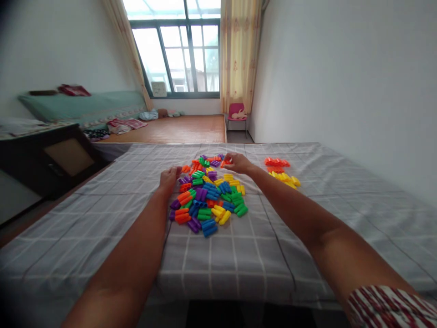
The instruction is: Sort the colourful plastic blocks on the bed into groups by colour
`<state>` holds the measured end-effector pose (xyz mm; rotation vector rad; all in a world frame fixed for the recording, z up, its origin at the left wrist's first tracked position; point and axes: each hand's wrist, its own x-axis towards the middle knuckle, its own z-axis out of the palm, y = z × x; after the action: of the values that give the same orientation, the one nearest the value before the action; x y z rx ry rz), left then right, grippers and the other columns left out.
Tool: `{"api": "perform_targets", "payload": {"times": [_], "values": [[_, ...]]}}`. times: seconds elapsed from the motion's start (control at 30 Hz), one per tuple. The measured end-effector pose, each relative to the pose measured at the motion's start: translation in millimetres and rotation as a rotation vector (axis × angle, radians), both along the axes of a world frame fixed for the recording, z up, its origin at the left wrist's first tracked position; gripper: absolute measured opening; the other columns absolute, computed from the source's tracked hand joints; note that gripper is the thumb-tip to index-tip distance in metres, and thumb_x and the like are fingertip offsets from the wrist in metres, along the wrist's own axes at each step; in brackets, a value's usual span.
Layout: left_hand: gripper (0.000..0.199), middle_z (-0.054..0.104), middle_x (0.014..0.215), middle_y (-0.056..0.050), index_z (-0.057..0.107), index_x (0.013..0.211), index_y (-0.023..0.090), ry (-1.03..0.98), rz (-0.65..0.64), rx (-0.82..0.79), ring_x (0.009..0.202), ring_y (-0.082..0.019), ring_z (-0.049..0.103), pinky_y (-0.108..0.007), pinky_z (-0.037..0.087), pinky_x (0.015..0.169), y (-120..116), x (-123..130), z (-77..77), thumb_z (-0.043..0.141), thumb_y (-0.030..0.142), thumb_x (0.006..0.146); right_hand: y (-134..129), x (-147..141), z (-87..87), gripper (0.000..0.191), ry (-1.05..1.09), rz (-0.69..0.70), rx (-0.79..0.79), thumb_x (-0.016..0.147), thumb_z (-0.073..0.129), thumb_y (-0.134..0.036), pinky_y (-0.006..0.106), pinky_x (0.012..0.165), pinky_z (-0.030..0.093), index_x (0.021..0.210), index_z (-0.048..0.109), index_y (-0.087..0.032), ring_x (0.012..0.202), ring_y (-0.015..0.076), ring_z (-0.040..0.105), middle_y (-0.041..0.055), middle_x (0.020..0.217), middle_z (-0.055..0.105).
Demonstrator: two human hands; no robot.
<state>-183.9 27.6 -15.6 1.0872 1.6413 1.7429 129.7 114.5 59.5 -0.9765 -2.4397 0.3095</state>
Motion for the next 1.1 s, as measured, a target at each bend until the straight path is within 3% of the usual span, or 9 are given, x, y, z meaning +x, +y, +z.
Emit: {"api": "perform_targets", "payload": {"times": [0.2,0.3,0.4,0.53,0.77,0.9,1.1], "values": [[0.043,0.073,0.080,-0.008,0.072,0.083,0.011,0.029,-0.010,-0.018,0.080,-0.020,0.067,-0.031,0.051,0.074,-1,1,3.1,0.057,0.050,0.075,51,144,3.6,0.034,0.148,-0.395,-0.103,0.077,0.069,-0.031,0.029,0.070,0.053,0.108,0.064,-0.016,0.078,0.0166,0.065,0.0089,0.107,0.071],[0.045,0.073,0.078,-0.008,0.072,0.082,0.011,0.089,-0.007,-0.033,0.077,-0.020,0.067,-0.031,0.051,0.072,-2,1,4.5,0.057,0.052,0.073,75,213,-7.7,0.031,0.153,-0.620,-0.101,0.073,0.069,-0.028,0.031,0.072,0.053,0.101,0.066,-0.016,0.082,0.0186,0.066,0.0094,0.105,0.071],[0.049,0.074,0.080,-0.008,0.073,0.083,0.012,0.133,-0.022,-0.038,0.077,-0.021,0.067,-0.031,0.051,0.072,-3,1,5.5,0.058,0.056,0.071,86,253,-24.3,0.029,0.107,-0.721,-0.081,0.070,0.070,-0.026,0.032,0.076,0.053,0.097,0.068,-0.017,0.087,0.0202,0.066,0.0079,0.101,0.072],[0.053,0.074,0.080,-0.008,0.073,0.084,0.012,0.176,-0.025,-0.057,0.076,-0.022,0.067,-0.031,0.051,0.072,-4,-1,5.7,0.058,0.061,0.069,92,262,-38.8,0.030,0.052,-0.726,-0.113,0.071,0.068,-0.025,0.030,0.077,0.052,0.100,0.069,-0.016,0.086,0.0190,0.067,0.0083,0.105,0.072],[0.054,0.074,0.082,-0.009,0.073,0.087,0.012,0.195,-0.043,-0.087,0.078,-0.022,0.067,-0.031,0.051,0.073,-5,-3,6.0,0.056,0.060,0.070,108,251,-43.4,0.035,-0.096,-0.566,-0.151,0.074,0.064,-0.021,0.028,0.077,0.053,0.108,0.070,-0.017,0.085,0.0178,0.067,0.0084,0.114,0.071],[0.053,0.074,0.083,-0.009,0.073,0.086,0.012,0.214,-0.030,-0.100,0.078,-0.022,0.066,-0.031,0.051,0.072,-8,1,10.9,0.056,0.060,0.071,112,251,-47.5,0.035,-0.176,-0.543,-0.135,0.074,0.063,-0.018,0.028,0.081,0.053,0.108,0.071,-0.018,0.088,0.0190,0.068,0.0075,0.115,0.071],[0.052,0.075,0.084,-0.010,0.074,0.084,0.013,0.228,-0.033,-0.081,0.077,-0.022,0.066,-0.030,0.050,0.071,-4,-1,7.5,0.055,0.059,0.072,103,251,-35.4,0.044,-0.222,-0.566,-0.096,0.073,0.064,-0.017,0.029,0.079,0.053,0.117,0.068,-0.017,0.085,0.0188,0.067,0.0080,0.121,0.068]]}}
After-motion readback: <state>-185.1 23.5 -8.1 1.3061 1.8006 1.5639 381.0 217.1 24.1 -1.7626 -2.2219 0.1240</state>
